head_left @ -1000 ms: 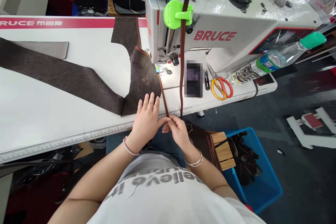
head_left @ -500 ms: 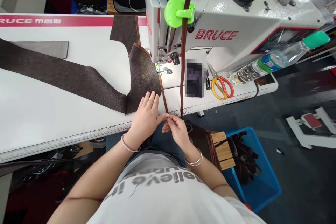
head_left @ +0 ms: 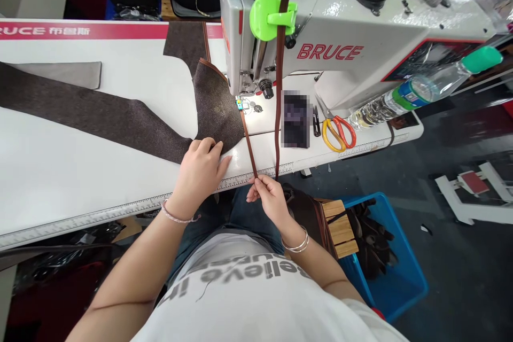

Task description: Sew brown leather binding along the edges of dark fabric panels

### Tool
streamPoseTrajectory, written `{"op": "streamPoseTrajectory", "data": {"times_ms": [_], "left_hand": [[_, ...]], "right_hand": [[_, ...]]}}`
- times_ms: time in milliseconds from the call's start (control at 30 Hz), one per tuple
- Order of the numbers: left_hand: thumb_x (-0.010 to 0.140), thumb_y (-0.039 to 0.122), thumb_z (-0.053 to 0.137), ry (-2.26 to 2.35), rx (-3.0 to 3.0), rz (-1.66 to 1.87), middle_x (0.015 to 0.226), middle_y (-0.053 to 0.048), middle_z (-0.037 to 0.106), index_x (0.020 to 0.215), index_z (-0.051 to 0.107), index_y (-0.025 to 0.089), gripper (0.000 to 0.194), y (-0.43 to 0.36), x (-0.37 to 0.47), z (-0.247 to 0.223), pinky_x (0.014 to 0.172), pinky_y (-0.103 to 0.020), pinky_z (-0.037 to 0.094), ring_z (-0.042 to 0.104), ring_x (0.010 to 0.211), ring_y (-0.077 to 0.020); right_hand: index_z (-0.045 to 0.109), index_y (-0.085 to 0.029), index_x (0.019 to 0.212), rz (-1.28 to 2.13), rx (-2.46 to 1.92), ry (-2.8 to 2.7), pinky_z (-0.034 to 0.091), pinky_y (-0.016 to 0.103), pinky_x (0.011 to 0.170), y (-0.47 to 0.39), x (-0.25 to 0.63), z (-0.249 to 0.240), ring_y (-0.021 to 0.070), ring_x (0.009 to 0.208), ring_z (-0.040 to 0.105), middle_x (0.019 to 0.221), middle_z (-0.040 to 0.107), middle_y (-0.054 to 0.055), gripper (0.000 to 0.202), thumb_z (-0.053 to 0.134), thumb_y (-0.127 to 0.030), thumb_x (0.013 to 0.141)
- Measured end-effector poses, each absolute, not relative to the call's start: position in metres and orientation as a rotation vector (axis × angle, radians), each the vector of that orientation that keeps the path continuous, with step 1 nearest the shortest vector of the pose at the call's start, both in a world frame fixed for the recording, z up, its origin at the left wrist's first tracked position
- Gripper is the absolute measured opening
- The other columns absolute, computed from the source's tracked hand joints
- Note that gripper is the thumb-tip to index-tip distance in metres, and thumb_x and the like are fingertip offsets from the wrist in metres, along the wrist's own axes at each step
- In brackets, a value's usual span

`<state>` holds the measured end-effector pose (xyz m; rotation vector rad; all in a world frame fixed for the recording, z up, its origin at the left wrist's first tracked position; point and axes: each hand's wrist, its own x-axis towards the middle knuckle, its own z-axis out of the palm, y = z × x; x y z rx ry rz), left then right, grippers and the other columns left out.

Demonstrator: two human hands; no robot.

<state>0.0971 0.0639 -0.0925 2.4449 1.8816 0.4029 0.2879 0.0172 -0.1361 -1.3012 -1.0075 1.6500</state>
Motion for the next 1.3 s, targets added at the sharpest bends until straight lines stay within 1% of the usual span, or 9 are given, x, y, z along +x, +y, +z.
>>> {"op": "streamPoseTrajectory", "data": {"times_ms": [100,233,600,867,933,1033,1133,1200,1300], "left_hand": [[0.095,0.039,0.04,1.929,2.429,0.398,0.105,-0.015,0.062,0.117,0.067,0.012,0.043,0.065,0.089,-0.094,0.089,-0.046,0.046,0.055,0.098,-0.0304],[0.094,0.039,0.043,1.956,2.417,0.482,0.098,-0.012,0.061,0.112,0.07,0.016,0.039,0.067,0.077,-0.099,0.097,-0.049,0.041,0.055,0.101,-0.0298],[0.096,0.033,0.043,1.928,2.514,0.4,0.109,-0.011,0.062,0.116,0.069,0.021,0.035,0.064,0.061,-0.101,0.08,-0.044,0.048,0.055,0.102,-0.0296],[0.095,0.03,0.046,1.855,2.541,0.454,0.109,-0.011,0.062,0.117,0.069,0.019,0.032,0.061,0.068,-0.101,0.082,-0.043,0.052,0.055,0.099,-0.0273],[0.095,0.029,0.047,1.846,2.553,0.483,0.108,-0.011,0.062,0.116,0.069,0.018,0.032,0.061,0.067,-0.103,0.083,-0.043,0.052,0.054,0.098,-0.0271],[0.095,0.029,0.047,1.82,2.577,0.513,0.108,-0.012,0.063,0.116,0.069,0.016,0.033,0.062,0.064,-0.105,0.085,-0.043,0.052,0.055,0.097,-0.0269],[0.096,0.028,0.046,1.77,2.604,0.526,0.108,-0.012,0.063,0.114,0.069,0.014,0.032,0.063,0.062,-0.104,0.087,-0.043,0.053,0.055,0.097,-0.0267],[0.096,0.028,0.046,1.741,2.617,0.526,0.107,-0.012,0.064,0.112,0.069,0.012,0.032,0.063,0.06,-0.104,0.087,-0.042,0.053,0.056,0.097,-0.0267],[0.096,0.028,0.046,1.731,2.62,0.505,0.107,-0.013,0.065,0.11,0.069,0.011,0.032,0.063,0.058,-0.102,0.087,-0.043,0.054,0.057,0.099,-0.0273]], "right_hand": [[0.062,-0.018,0.083,1.653,-1.301,-0.998,0.05,0.024,0.05,0.017,0.288,-0.136,0.013,0.049,0.061,0.057,0.063,0.0,0.041,0.06,-0.059,0.084],[0.062,-0.018,0.083,1.645,-1.304,-0.997,0.05,0.024,0.05,0.017,0.288,-0.136,0.0126,0.049,0.061,0.057,0.064,-0.001,0.041,0.06,-0.059,0.084],[0.062,-0.018,0.083,1.666,-1.289,-0.985,0.052,0.023,0.051,0.015,0.287,-0.133,0.0125,0.049,0.062,0.057,0.064,-0.001,0.039,0.06,-0.057,0.084],[0.062,-0.018,0.086,1.595,-1.345,-1.168,0.055,0.028,0.055,0.014,0.289,-0.135,0.0164,0.056,0.067,0.061,0.067,0.002,0.037,0.051,-0.053,0.092],[0.065,-0.018,0.086,1.403,-1.433,-1.479,0.056,0.032,0.064,0.01,0.297,-0.128,0.0203,0.067,0.07,0.07,0.072,0.006,0.033,0.048,-0.045,0.095],[0.069,-0.018,0.093,0.872,-1.49,-1.896,0.055,0.037,0.075,0.007,0.316,-0.112,0.0238,0.081,0.072,0.088,0.076,0.009,0.023,0.052,-0.034,0.095],[0.07,-0.018,0.098,0.328,-1.451,-1.891,0.054,0.037,0.079,0.019,0.339,-0.098,0.0229,0.084,0.07,0.09,0.075,0.01,0.019,0.054,-0.027,0.093],[0.069,-0.018,0.097,0.056,-1.467,-1.826,0.052,0.04,0.084,0.038,0.354,-0.096,0.0247,0.089,0.068,0.091,0.074,0.011,0.019,0.054,-0.028,0.093],[0.064,-0.016,0.107,-0.092,-1.563,-1.827,0.044,0.049,0.099,0.076,0.369,-0.101,0.0309,0.114,0.059,0.103,0.072,0.014,0.028,0.052,-0.037,0.094]]}}
